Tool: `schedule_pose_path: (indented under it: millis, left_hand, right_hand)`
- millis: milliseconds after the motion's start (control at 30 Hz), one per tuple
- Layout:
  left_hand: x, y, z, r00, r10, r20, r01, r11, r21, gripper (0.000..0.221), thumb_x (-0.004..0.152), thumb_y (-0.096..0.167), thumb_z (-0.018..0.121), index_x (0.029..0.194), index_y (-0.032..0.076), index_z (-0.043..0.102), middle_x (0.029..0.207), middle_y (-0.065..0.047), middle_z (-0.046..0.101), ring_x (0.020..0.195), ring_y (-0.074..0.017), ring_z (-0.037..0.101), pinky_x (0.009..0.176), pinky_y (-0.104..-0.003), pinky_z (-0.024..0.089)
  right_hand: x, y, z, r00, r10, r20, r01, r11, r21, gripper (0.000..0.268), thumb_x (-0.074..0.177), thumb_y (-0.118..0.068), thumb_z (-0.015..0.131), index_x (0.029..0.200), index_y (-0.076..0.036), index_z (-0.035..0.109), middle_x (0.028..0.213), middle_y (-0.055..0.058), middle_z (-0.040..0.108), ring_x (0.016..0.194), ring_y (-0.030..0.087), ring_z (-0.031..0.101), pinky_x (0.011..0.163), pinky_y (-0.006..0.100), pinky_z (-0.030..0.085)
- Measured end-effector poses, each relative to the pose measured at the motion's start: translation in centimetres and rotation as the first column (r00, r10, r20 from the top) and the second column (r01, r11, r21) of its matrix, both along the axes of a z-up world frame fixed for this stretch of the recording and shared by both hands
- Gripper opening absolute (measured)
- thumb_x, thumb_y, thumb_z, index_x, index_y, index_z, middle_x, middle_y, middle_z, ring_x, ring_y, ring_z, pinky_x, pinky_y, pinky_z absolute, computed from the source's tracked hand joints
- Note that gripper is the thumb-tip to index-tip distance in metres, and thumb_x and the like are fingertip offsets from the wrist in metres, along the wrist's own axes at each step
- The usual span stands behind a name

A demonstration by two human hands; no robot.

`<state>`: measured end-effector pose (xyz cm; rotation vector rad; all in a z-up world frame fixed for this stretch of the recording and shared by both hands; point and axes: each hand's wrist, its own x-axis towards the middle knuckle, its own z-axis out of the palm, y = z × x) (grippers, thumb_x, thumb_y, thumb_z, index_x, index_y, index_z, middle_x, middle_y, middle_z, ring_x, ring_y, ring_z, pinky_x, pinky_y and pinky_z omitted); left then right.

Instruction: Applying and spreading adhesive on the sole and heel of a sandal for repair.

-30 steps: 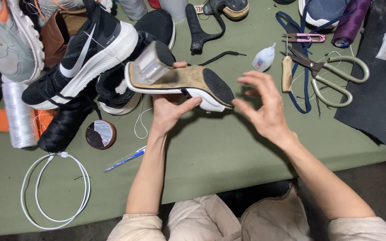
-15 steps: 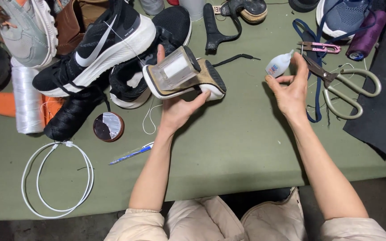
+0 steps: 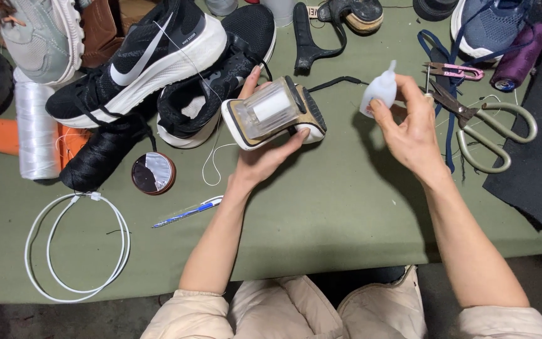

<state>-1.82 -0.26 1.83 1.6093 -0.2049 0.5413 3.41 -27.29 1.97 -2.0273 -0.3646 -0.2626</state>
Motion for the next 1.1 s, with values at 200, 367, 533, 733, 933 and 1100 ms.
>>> schedule_pose_path:
  millis: [200,367,533,733,933,1100]
  left_hand:
    - [-0.1,-0.1,-0.4,0.999,-0.026,-0.043,0.028,0.998,0.062,0.103,0.085,0.026,0.09,0.162,0.007,0.023,0.17,-0.009,0.024,0.156,-0.0234,0.036,0.136,-0.038,0.028]
    - [0.9,0.1,-0.5,0.996,0.055,-0.071,-0.043,0.987,0.154,0.102,0.086,0.028,0.09,0.159,0.01,0.022,0.167,-0.009,0.027,0.159,-0.0227,0.03,0.138,-0.037,0.02]
    - [1.0,-0.2,-0.1,0.997,-0.016,-0.072,0.021,0.997,0.071,0.103,0.085,0.025,0.089,0.16,0.009,0.02,0.169,-0.009,0.025,0.16,-0.0242,0.027,0.138,-0.04,0.018]
    - [0.9,-0.7,1.3,0.992,-0.099,-0.074,0.104,0.992,0.065,0.104,0.084,0.025,0.087,0.161,0.005,0.02,0.169,-0.013,0.022,0.159,-0.0259,0.028,0.137,-0.041,0.021]
    - [0.8,-0.9,1.3,0.99,-0.123,-0.069,0.129,0.987,0.092,0.102,0.083,0.022,0.089,0.16,0.006,0.024,0.169,-0.012,0.025,0.159,-0.0257,0.028,0.136,-0.042,0.021]
    - [0.7,-1.0,1.0,0.989,-0.135,-0.058,0.139,0.988,0.073,0.101,0.084,0.019,0.089,0.16,0.006,0.024,0.168,-0.01,0.024,0.154,-0.0231,0.034,0.135,-0.039,0.023]
  right_hand:
    - [-2.9,3.1,8.0,0.946,0.251,-0.207,-0.308,0.896,-0.32,0.038,0.1,-0.015,0.063,0.138,-0.007,0.059,0.12,0.014,0.055,0.109,0.026,0.058,0.096,0.039,0.055]
    - [-2.6,3.0,7.9,0.98,0.178,-0.091,-0.198,0.808,-0.555,0.036,0.099,-0.019,0.064,0.135,-0.019,0.064,0.115,0.007,0.052,0.108,0.026,0.054,0.079,0.044,0.033]
    - [-2.0,2.4,7.8,0.977,0.211,-0.032,-0.188,0.781,-0.596,0.038,0.098,-0.02,0.069,0.136,-0.019,0.065,0.114,0.01,0.051,0.106,0.029,0.053,0.072,0.045,0.037]
    - [-1.3,1.8,7.3,0.972,0.227,0.057,-0.138,0.753,-0.644,0.042,0.095,-0.018,0.074,0.136,-0.015,0.066,0.114,0.013,0.049,0.101,0.034,0.051,0.071,0.048,0.047]
    - [-1.2,1.2,7.1,0.963,0.226,0.147,-0.061,0.714,-0.698,0.039,0.095,-0.018,0.076,0.133,-0.014,0.066,0.115,0.014,0.05,0.101,0.035,0.05,0.054,0.047,0.05]
    - [-1.2,1.2,7.2,0.962,0.224,0.155,-0.048,0.698,-0.715,0.042,0.094,-0.018,0.077,0.135,-0.014,0.066,0.116,0.013,0.051,0.1,0.034,0.051,0.059,0.047,0.05]
